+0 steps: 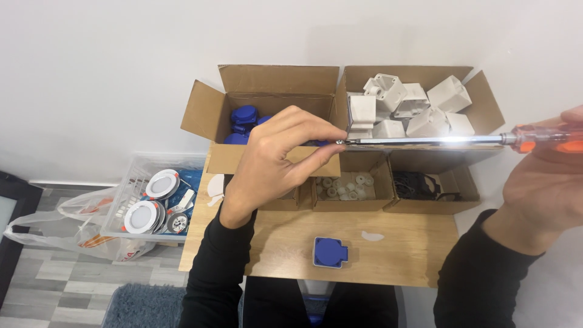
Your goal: The person assembles an electrical junction box by placing a blue plastic cover onto a white base. They then use a screwdriver to secure the cover with multiple screws, tightening each one in sequence.
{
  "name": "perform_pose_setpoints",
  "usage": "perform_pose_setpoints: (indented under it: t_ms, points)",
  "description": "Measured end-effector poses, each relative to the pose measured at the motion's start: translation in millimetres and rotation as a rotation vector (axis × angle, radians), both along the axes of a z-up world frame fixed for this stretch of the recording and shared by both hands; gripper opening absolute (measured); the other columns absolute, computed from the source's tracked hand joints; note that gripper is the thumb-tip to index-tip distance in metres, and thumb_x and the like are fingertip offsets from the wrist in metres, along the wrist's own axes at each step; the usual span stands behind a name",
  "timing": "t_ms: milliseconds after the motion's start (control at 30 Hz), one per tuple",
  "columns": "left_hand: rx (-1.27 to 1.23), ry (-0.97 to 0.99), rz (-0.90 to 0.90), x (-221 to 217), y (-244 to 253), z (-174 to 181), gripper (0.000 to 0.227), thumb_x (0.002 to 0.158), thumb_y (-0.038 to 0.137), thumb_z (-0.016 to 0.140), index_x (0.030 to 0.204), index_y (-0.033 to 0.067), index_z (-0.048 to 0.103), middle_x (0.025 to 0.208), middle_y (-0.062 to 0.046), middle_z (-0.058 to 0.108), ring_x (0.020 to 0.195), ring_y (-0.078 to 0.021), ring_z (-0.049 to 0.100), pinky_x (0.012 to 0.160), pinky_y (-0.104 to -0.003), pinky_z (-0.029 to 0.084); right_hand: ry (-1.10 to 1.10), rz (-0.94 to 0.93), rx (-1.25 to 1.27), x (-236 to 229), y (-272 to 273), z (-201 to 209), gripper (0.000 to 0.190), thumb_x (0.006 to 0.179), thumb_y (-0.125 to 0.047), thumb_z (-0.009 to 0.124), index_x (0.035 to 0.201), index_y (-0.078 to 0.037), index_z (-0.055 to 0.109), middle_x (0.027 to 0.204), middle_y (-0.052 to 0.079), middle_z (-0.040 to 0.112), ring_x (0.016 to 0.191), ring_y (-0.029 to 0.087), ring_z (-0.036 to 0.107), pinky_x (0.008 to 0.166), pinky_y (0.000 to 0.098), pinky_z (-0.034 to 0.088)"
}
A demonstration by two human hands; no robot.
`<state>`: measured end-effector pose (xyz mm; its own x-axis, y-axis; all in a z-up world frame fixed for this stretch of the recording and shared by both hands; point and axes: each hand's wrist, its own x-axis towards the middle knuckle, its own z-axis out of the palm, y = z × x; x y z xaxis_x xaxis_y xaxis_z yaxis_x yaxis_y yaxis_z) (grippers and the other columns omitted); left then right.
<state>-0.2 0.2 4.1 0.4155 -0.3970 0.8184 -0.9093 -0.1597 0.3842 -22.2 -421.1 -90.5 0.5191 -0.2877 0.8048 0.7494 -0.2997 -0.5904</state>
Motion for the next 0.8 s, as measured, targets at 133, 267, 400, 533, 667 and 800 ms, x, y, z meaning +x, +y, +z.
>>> perform_pose_setpoints:
  t_ms: [133,267,400,533,667,800]
  points:
    - [0.011,-0.028,0.028,3,1,-8,0.015,0.105,-0.001,0.08,0.12,0.0047,0.078,0.108,-0.008,0.077,0.099,-0.0234,0.071,0.09,-0.034,0.059,0.019,-0.019,0.017,-3,11,7,0.069,0.121,-0.061,0.039,0.147,0.0,0.06,0.145,0.017,0.059,0.104,0.04,0.07,0.101,0.0489,0.067]
    - [0.025,-0.045,0.028,5,2,-11,0.022,0.106,-0.006,0.078,0.126,0.0058,0.078,0.11,-0.009,0.071,0.102,-0.0238,0.069,0.093,-0.035,0.06,-0.003,-0.024,0.0,-2,5,3,0.069,0.124,-0.059,0.04,0.151,0.001,0.06,0.149,0.017,0.06,0.107,0.042,0.07,0.107,0.0501,0.066]
    - [0.027,-0.055,0.035,6,2,-10,0.023,0.106,-0.007,0.078,0.126,0.0052,0.077,0.11,-0.009,0.071,0.103,-0.0239,0.069,0.094,-0.035,0.061,0.046,-0.047,0.091,-3,11,5,0.069,0.118,-0.059,0.043,0.146,0.001,0.063,0.141,0.014,0.063,0.101,0.036,0.071,0.105,0.0462,0.068]
    - [0.059,-0.062,0.036,6,2,-9,0.02,0.108,-0.005,0.076,0.126,0.0025,0.077,0.115,-0.011,0.077,0.105,-0.0251,0.074,0.094,-0.035,0.063,0.057,-0.036,0.101,-2,8,0,0.066,0.118,-0.055,0.042,0.147,0.001,0.063,0.144,0.014,0.062,0.101,0.036,0.069,0.104,0.0482,0.068]
    - [0.087,-0.065,0.057,10,5,-17,0.029,0.11,-0.006,0.077,0.134,0.0098,0.074,0.116,-0.007,0.075,0.104,-0.0246,0.07,0.092,-0.034,0.061,0.031,-0.031,0.019,-3,6,-4,0.07,0.12,-0.057,0.038,0.151,0.001,0.058,0.151,0.017,0.06,0.108,0.041,0.069,0.112,0.0511,0.066]
    - [0.082,-0.054,0.055,11,6,-18,0.031,0.108,-0.01,0.078,0.133,0.0085,0.075,0.115,-0.006,0.075,0.103,-0.0241,0.068,0.091,-0.034,0.06,0.055,-0.001,0.024,-3,-3,-12,0.07,0.12,-0.059,0.039,0.153,0.001,0.057,0.148,0.016,0.06,0.109,0.039,0.068,0.116,0.0516,0.067]
